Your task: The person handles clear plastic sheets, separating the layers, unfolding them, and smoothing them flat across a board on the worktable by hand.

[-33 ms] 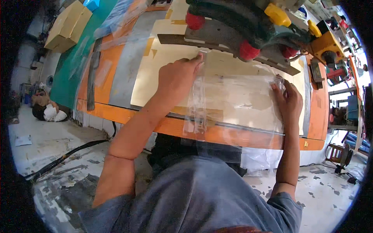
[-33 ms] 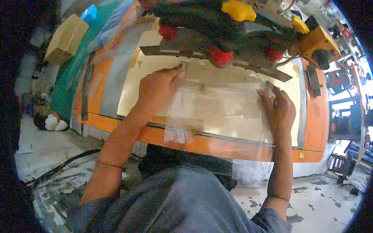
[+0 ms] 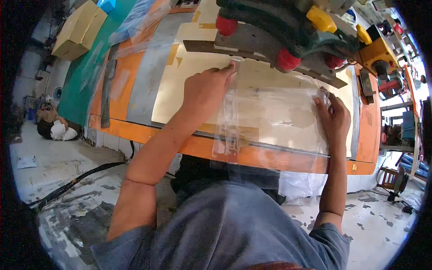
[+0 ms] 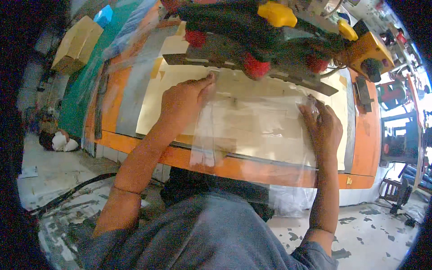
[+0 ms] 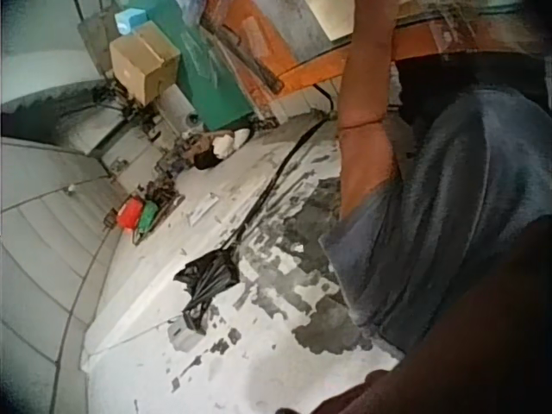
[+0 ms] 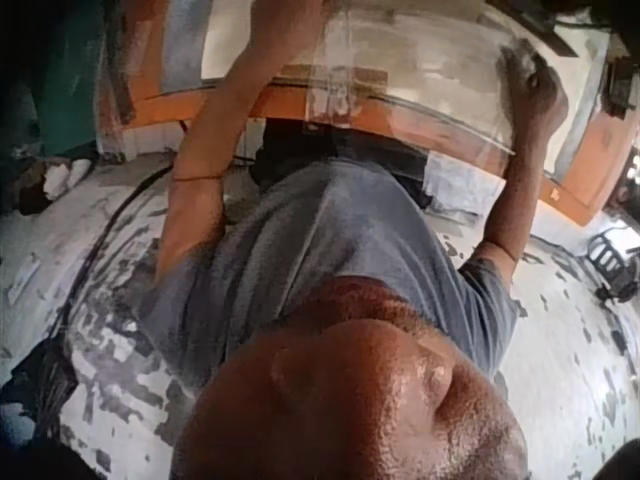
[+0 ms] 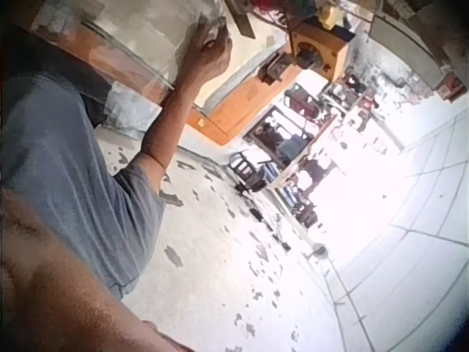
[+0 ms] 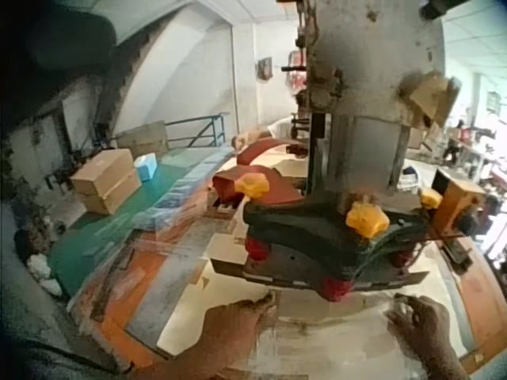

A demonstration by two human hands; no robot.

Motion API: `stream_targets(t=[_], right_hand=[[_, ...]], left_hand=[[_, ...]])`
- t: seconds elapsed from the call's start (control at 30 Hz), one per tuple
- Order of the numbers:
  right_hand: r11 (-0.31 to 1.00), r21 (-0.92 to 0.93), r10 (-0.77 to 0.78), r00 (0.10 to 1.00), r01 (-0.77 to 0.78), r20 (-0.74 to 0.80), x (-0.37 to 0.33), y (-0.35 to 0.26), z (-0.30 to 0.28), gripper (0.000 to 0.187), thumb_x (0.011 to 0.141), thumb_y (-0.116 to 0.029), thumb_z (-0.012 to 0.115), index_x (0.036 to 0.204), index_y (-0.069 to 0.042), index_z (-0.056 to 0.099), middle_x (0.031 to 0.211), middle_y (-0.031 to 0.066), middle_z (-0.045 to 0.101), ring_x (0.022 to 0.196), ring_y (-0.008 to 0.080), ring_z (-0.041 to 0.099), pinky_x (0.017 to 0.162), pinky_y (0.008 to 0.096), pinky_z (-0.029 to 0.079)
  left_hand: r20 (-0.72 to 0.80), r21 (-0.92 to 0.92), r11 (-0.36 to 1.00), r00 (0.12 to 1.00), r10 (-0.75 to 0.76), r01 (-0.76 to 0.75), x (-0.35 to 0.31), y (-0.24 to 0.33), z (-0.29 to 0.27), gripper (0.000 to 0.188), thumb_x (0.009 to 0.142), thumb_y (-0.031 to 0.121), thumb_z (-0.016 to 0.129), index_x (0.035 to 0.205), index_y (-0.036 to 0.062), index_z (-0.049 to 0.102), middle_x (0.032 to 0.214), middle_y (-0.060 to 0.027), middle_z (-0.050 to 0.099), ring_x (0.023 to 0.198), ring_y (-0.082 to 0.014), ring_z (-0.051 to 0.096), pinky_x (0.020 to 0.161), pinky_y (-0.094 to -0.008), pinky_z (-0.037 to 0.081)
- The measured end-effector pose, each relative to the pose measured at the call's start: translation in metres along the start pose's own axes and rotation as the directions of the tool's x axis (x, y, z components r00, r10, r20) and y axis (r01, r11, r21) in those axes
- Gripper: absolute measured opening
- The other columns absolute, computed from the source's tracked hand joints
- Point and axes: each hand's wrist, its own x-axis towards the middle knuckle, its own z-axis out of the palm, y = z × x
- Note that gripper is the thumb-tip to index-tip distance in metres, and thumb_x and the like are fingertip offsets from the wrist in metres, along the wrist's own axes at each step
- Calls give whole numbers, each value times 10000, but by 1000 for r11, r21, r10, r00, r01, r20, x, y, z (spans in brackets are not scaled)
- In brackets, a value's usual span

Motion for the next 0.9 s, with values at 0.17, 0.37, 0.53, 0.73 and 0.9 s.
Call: stream_targets(t=[0.17,0.37,0.53,0.73,0.9], right_hand=[[997,-70,-47,999,45,-24,0,11,4,435,880,-420,746,1155,-83,733,746,131,607,643,288,598,617,410,463],[999,-55,-1,1000,1,1,2,6,3,417,880,-414,748,1154,-100,735,729,122,589,621,273,574,600,401,447],[1000,-23,-14,1000,13,-22,1,6,4,400,879,-405,751,1165,-126,736,729,112,592,605,256,557,591,395,442],[1000,-4,1,1000,-1,-9,-1,-3,0,376,886,-375,748,1182,-144,733,755,109,619,620,254,579,598,386,457],[998,-26,-60,997,59,-45,0,6,6,371,891,-362,745,1198,-153,732,768,109,625,634,258,592,610,388,469]], left_hand=[[59,45,999,998,-2,0,2,3,-5,331,988,335,553,1301,303,655,915,-160,722,776,-375,700,665,-488,571],[52,49,999,999,12,-14,1,-1,0,371,974,325,568,1341,319,621,889,-157,716,759,-364,702,660,-487,577],[43,41,999,999,13,-15,1,0,-1,388,969,303,576,1355,317,608,887,-154,716,757,-357,704,654,-487,579],[-2,38,999,1000,18,-18,0,-4,8,351,985,322,565,1331,299,619,872,-153,715,746,-360,703,640,-487,575],[15,43,999,1000,-11,10,-1,0,3,319,1012,359,533,1303,282,636,862,-155,716,748,-362,703,629,-484,570]])
